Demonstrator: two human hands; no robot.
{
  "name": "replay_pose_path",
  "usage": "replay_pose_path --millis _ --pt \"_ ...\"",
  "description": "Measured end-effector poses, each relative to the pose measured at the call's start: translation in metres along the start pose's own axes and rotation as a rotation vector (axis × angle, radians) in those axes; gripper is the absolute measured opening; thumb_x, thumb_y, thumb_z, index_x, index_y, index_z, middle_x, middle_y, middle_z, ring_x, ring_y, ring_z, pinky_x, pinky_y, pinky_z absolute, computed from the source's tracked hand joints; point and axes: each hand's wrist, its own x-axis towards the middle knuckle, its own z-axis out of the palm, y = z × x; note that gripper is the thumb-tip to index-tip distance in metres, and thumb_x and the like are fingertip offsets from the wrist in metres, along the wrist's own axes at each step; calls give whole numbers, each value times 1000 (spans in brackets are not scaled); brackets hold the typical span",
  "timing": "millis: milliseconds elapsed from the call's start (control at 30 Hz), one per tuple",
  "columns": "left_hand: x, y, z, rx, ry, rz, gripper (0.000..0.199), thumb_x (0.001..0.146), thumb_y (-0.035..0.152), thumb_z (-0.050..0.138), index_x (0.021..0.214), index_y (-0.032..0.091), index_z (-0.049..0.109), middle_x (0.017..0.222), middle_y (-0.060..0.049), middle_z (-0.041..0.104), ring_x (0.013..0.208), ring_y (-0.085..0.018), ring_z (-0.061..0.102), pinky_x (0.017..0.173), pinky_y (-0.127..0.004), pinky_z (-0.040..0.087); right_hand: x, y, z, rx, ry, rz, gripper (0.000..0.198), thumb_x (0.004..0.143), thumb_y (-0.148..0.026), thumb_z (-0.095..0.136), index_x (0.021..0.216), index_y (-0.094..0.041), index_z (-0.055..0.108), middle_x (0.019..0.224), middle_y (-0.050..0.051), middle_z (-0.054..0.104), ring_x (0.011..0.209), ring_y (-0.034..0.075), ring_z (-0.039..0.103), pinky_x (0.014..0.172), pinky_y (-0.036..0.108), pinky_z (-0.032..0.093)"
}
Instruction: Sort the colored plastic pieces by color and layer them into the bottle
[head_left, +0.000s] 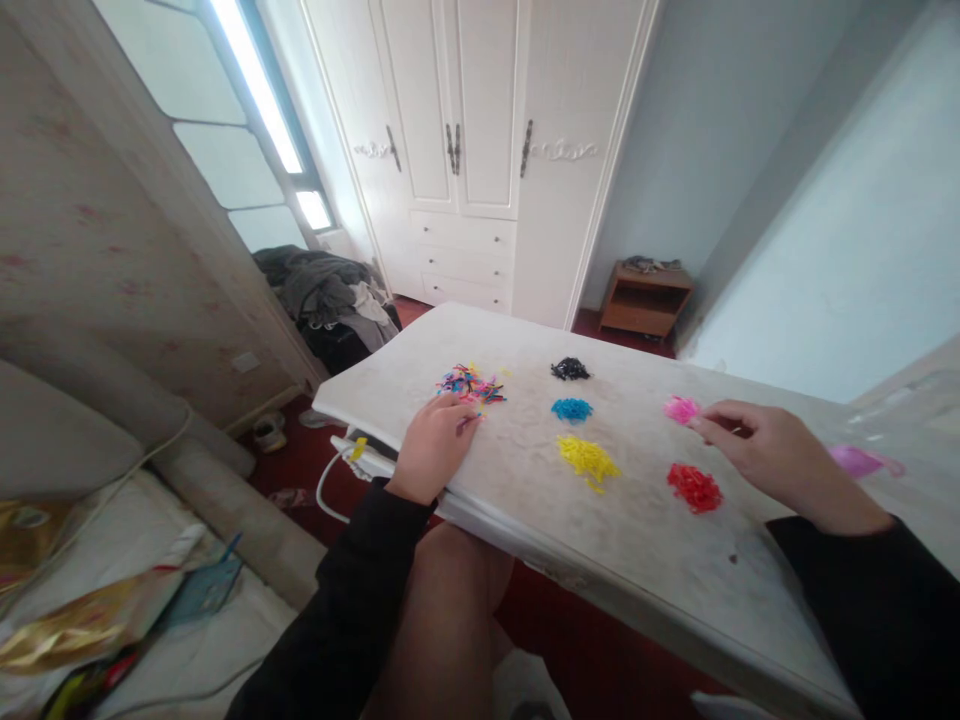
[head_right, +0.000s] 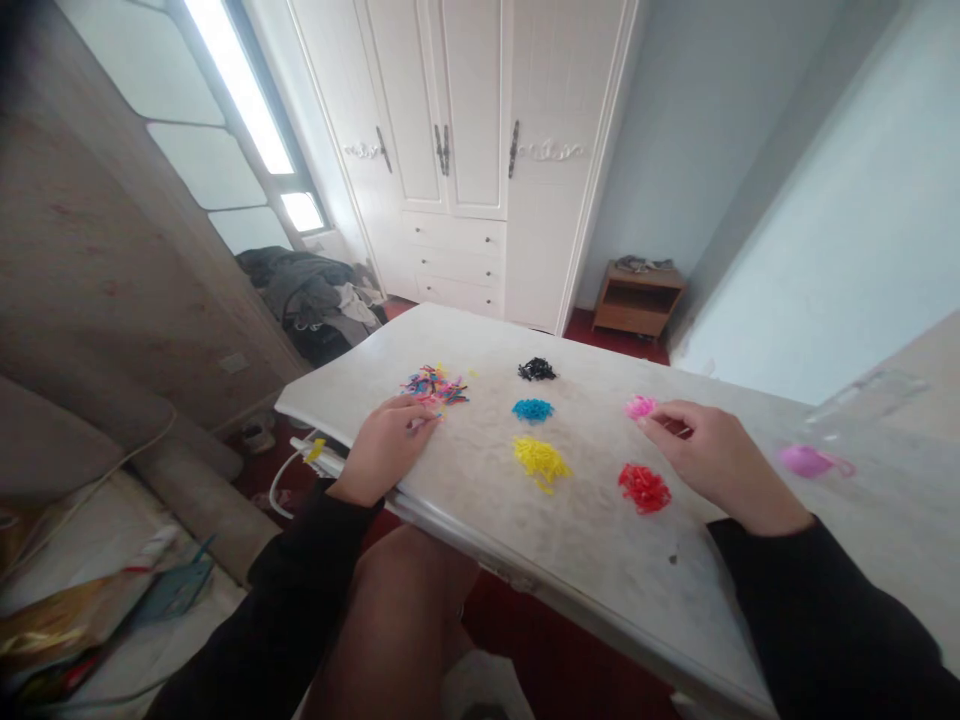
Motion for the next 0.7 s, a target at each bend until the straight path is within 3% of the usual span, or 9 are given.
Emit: replay_pose_path --millis 267,400,533,700 --pt "10 20 -5 283 -110 -66 23 102 19 46 101 14 69 123 -18 63 120 -35 56 96 -50 51 -2 4 1 -15 6 -23 38 80 -49 58 84 -18 78 86 12 80 75 28 71 69 37 51" --pt "15 23 1 285 -156 -60 24 99 10 42 99 14 65 128 -20 60 122 -36 54 97 -52 49 -3 7 3 9 25 -85 35 84 -49 59 82 -19 77 81 9 79 71 26 71 65 36 51" --pt "19 28 6 60 -97 12 16 99 10 46 95 16 61 114 -15 65 114 -31 58 99 -47 47 -4 5 4 17 69 -154 31 87 -46 59 79 -20 75 77 6 77 67 24 69 63 35 52" --pt "20 63 9 -375 -135 116 13 95 8 54 89 19 58 91 -5 69 90 -21 65 83 -32 48 -11 -11 3 94 6 -366 21 92 -35 61 86 -21 74 89 6 79 77 22 73 69 32 56"
